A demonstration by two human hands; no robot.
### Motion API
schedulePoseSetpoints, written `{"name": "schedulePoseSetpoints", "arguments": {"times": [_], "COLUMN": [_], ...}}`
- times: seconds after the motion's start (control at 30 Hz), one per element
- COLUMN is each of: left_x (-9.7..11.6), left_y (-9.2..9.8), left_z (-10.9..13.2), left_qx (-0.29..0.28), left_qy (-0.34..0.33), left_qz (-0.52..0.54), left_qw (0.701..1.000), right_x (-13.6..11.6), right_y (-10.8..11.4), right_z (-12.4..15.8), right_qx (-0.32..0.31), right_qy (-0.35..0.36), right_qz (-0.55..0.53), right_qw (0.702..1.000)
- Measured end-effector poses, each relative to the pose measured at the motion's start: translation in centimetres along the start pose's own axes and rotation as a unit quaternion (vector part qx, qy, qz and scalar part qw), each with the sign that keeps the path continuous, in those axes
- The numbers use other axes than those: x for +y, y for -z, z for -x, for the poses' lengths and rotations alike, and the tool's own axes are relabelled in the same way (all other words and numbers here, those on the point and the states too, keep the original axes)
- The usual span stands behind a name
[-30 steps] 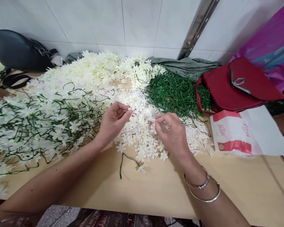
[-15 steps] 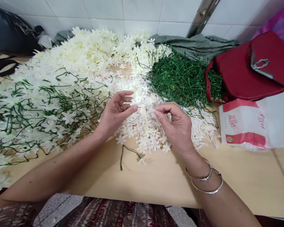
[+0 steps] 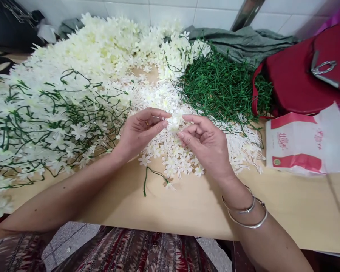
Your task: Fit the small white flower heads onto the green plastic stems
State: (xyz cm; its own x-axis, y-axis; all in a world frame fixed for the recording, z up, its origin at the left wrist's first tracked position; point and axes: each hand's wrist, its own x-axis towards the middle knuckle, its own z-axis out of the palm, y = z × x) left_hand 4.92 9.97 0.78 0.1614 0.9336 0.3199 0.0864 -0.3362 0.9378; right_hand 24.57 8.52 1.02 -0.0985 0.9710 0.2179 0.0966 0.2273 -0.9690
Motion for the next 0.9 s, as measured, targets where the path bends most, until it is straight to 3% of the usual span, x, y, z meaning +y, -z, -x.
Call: {"name": "schedulePoseSetpoints", "arguments": {"times": [0.13,0.3,0.4,0.63,0.8,0.9], "left_x": [0.1,0.2,0.6,1.1,1.1,0.9], "left_y": [-0.1,0.4,0.7,0.2,0.1,0.2], "left_z": [0.1,0.0,-0.1,0.0,0.0,0.0], "left_qx": [-0.043,0.014,0.008,-0.079,-0.060,-0.043], "left_qy": [-0.078,-0.105,-0.140,-0.204,-0.184,-0.145], "left_qz": [-0.065,-0.181,-0.247,-0.171,-0.141,-0.142], "left_qw": [0.994,0.978,0.959,0.961,0.971,0.978], "right_x": [0.6,1.1,1.0,0.0,-0.8,-0.7], "right_y": [0.1,0.0,-0.1,-0.3,-0.5,-0.3], "right_z": [-0.2,-0.2,-0.1,0.1,0.5,0.5], "right_qx": [-0.053,-0.007,-0.005,-0.061,-0.029,-0.051], "right_qy": [-0.049,-0.022,-0.028,-0.039,-0.019,-0.036], "right_qz": [-0.020,-0.011,-0.009,-0.008,0.045,0.023], "right_qw": [0.997,1.000,1.000,0.997,0.998,0.998]}}
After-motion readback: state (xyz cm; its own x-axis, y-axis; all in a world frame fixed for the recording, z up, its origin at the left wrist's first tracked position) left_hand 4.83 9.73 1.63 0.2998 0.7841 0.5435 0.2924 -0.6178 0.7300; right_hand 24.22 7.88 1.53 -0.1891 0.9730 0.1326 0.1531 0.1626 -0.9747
